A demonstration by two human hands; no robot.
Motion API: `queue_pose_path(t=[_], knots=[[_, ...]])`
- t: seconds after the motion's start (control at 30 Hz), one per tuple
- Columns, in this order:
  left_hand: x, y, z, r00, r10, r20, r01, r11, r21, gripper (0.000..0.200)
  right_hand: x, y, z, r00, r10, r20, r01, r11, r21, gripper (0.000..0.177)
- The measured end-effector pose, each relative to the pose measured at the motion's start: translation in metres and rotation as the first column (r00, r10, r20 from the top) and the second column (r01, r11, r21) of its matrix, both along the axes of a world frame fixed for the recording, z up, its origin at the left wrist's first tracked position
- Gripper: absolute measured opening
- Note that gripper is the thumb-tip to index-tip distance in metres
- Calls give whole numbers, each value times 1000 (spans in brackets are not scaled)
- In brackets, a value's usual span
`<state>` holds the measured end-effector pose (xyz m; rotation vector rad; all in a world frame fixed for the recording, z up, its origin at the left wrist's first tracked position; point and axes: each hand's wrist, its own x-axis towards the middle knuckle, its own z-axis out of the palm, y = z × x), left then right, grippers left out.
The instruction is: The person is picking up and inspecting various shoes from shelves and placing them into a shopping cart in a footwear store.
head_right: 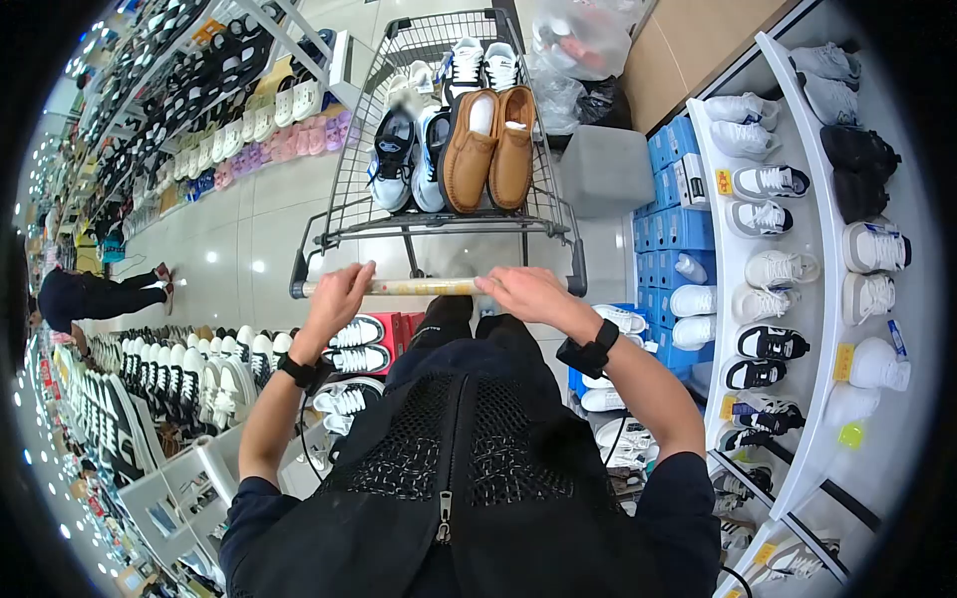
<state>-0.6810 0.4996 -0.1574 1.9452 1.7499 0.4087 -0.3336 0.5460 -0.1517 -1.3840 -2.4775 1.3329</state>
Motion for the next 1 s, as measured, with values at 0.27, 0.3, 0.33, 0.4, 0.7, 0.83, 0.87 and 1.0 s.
queue_pose_path(t=[0.27, 0.3, 0.33, 0.4, 0.7, 0.83, 0.87, 1.0], knots=[[19, -41, -23, 977, 1, -213, 49, 972, 230, 28, 6, -38, 2, 993, -120, 16, 116, 980, 165, 49], [22, -48, -24, 985, -6, -171, 63, 942, 329, 37, 7, -45, 0, 990, -144, 12, 138, 970, 198, 48], [23, -52, -24, 984, -6, -180, 52, 966, 253, 31, 10, -51, -1, 989, -145, 9, 140, 970, 198, 48], [30, -69, -23, 985, -16, -170, 63, 961, 271, 31, 16, -67, -3, 988, -153, 0, 148, 952, 269, 48], [65, -156, -21, 991, 30, -127, 14, 945, 328, 45, 42, -168, -8, 975, -206, -77, 218, 851, 478, 44], [74, -200, -28, 977, -2, -212, 71, 946, 318, 35, 50, -214, 3, 977, -212, 0, 189, 873, 449, 42], [79, -213, -30, 979, 3, -203, 66, 942, 330, 37, 56, -227, 6, 980, -198, 20, 168, 877, 450, 43], [102, -265, -24, 983, 37, -182, 29, 936, 351, 39, 77, -280, 1, 982, -184, -37, 178, 851, 493, 47]])
